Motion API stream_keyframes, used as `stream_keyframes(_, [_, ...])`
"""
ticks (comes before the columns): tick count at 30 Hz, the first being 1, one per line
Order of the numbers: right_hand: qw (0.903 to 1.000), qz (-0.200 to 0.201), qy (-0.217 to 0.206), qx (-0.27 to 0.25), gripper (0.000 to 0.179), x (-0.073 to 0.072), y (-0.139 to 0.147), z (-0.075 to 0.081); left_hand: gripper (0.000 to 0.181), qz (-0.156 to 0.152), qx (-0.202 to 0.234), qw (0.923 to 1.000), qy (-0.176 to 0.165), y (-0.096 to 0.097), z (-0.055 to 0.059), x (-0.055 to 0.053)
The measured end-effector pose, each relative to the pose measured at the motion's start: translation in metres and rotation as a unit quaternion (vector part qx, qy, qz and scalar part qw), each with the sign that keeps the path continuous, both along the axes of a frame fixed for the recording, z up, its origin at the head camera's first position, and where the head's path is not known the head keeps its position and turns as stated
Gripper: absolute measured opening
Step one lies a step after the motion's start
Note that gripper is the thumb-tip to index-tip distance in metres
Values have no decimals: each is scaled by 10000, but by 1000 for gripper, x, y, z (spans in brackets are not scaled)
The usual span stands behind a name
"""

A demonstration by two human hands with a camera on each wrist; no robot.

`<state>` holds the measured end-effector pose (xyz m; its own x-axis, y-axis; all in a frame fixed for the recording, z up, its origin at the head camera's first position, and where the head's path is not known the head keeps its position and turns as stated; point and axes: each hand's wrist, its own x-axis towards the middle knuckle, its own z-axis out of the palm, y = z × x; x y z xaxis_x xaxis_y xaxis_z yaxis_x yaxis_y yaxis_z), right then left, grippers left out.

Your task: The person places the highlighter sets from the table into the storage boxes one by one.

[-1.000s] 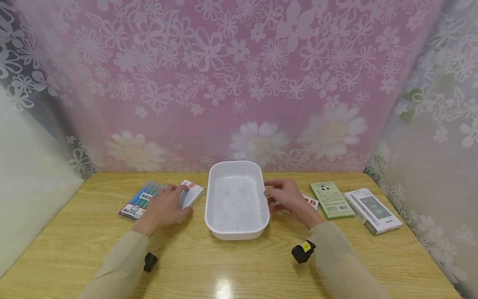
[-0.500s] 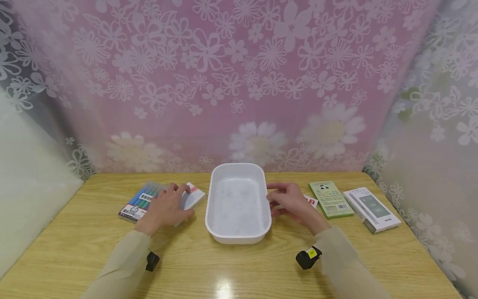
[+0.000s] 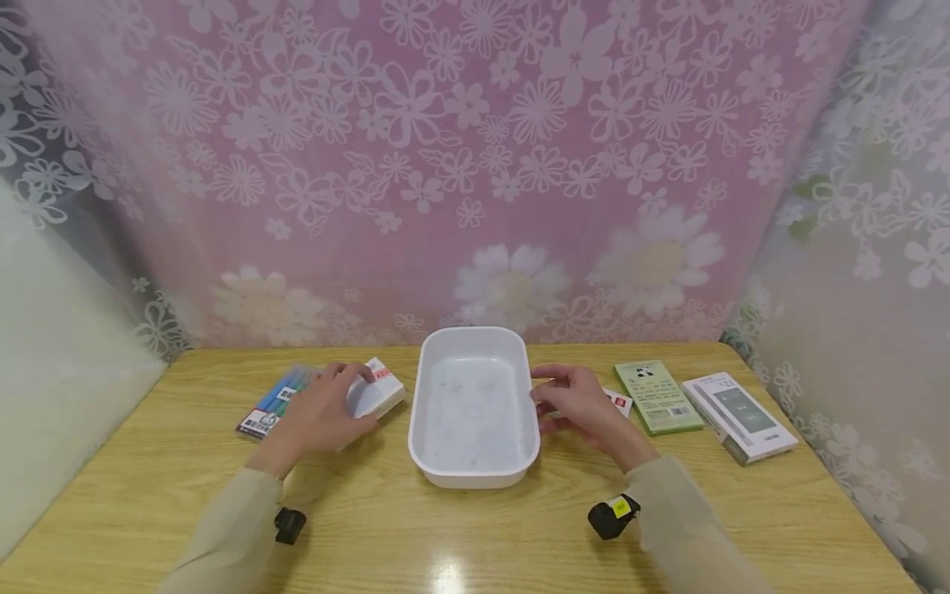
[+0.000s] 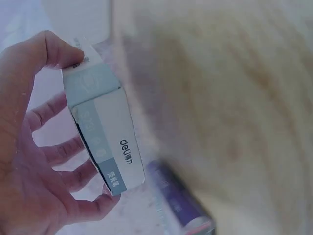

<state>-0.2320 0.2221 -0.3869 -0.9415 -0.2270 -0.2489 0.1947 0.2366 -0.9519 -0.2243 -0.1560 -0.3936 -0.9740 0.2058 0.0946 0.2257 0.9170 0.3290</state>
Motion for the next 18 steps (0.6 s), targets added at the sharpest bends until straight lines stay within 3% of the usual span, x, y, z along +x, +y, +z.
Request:
stream_keyframes(6, [10000, -1, -13, -52, 57, -1, 1, -1, 54, -208, 354, 9986, 324, -2, 18, 10])
stream_keyframes(18, [9997, 134, -30, -185, 58, -4, -1, -5, 57, -717, 482, 9916, 963, 13, 38, 29])
